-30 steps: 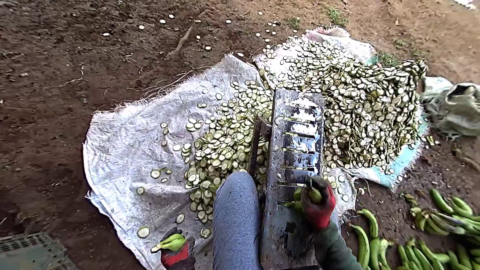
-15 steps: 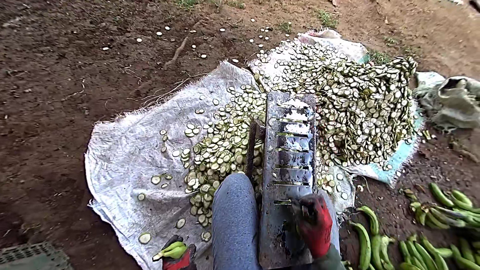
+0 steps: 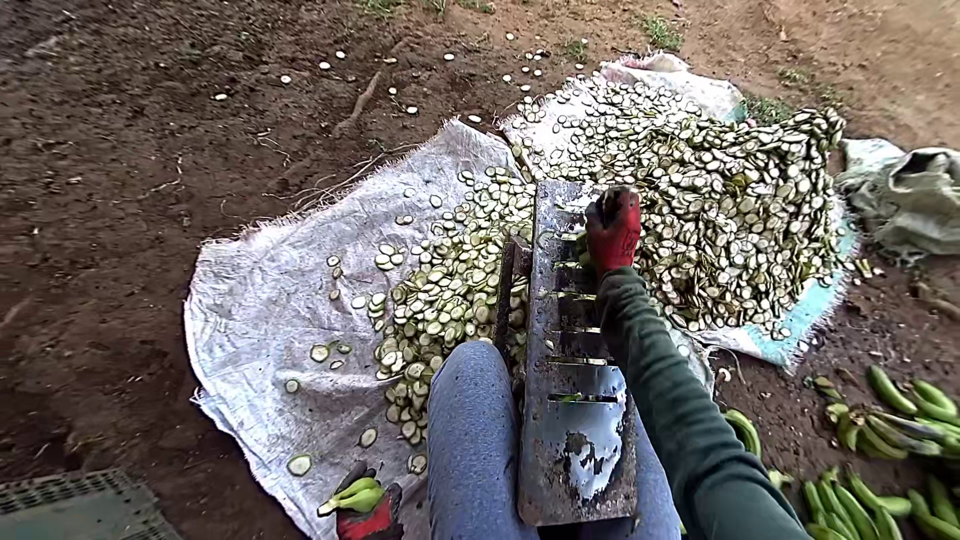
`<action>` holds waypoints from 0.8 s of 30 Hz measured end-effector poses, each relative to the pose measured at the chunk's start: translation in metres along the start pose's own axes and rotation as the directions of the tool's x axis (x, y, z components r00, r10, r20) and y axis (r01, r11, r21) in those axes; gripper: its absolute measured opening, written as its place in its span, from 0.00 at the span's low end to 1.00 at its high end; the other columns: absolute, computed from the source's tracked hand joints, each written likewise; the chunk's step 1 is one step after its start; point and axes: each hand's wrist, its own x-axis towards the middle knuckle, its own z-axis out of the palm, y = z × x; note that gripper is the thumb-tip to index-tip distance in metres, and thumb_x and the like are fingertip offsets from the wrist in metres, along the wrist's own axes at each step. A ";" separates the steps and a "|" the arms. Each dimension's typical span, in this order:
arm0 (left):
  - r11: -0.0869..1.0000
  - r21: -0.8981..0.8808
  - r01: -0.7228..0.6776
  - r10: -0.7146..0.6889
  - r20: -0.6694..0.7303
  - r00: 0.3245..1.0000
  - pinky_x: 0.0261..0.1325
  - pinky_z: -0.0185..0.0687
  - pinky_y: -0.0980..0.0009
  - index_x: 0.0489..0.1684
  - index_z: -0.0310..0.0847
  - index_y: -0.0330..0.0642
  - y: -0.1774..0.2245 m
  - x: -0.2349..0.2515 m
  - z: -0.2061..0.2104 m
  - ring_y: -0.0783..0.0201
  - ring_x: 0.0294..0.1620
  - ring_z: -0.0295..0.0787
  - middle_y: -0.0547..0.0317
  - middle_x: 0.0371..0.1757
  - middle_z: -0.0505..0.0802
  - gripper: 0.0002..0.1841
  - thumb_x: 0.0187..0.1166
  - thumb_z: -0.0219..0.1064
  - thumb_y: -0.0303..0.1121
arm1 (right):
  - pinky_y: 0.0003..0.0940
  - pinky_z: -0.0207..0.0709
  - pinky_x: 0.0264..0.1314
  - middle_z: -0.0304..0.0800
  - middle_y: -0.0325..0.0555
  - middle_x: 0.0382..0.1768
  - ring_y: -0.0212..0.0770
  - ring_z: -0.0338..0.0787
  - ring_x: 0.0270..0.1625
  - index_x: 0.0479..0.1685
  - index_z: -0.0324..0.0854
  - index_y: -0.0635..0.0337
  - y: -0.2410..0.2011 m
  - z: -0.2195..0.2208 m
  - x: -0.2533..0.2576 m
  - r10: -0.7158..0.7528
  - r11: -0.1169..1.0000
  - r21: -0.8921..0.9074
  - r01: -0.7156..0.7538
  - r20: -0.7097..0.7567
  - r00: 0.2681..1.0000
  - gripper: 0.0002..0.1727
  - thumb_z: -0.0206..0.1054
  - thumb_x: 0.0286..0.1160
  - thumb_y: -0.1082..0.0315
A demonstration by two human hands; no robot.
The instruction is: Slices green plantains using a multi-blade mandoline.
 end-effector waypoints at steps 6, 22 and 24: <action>0.986 0.168 0.006 -0.003 -0.018 1.000 0.49 0.78 0.81 0.66 0.69 0.23 -0.015 0.008 -0.004 0.80 0.40 0.78 0.57 0.46 0.82 0.15 0.90 0.48 0.24 | 0.33 0.82 0.59 0.87 0.48 0.39 0.38 0.88 0.47 0.41 0.81 0.63 0.004 -0.098 -0.263 0.005 0.994 0.112 0.001 -0.050 0.999 0.12 0.69 0.71 0.62; 0.993 -0.117 0.032 -0.031 0.011 0.999 0.43 0.80 0.82 0.61 0.71 0.30 -0.002 0.005 -0.005 0.80 0.36 0.81 0.65 0.41 0.83 0.15 0.93 0.40 0.27 | 0.66 0.76 0.64 0.88 0.65 0.49 0.63 0.87 0.57 0.47 0.87 0.69 0.000 -0.036 -0.069 0.088 0.996 -0.006 -0.088 0.141 0.986 0.29 0.77 0.67 0.47; 0.985 -0.150 0.080 -0.084 -0.017 0.996 0.41 0.79 0.82 0.58 0.71 0.32 -0.008 0.016 -0.011 0.80 0.34 0.80 0.66 0.38 0.83 0.16 0.94 0.37 0.30 | 0.67 0.77 0.57 0.90 0.61 0.41 0.63 0.90 0.50 0.38 0.88 0.67 0.009 -0.068 -0.163 0.009 0.997 -0.083 0.000 0.104 0.995 0.25 0.71 0.70 0.48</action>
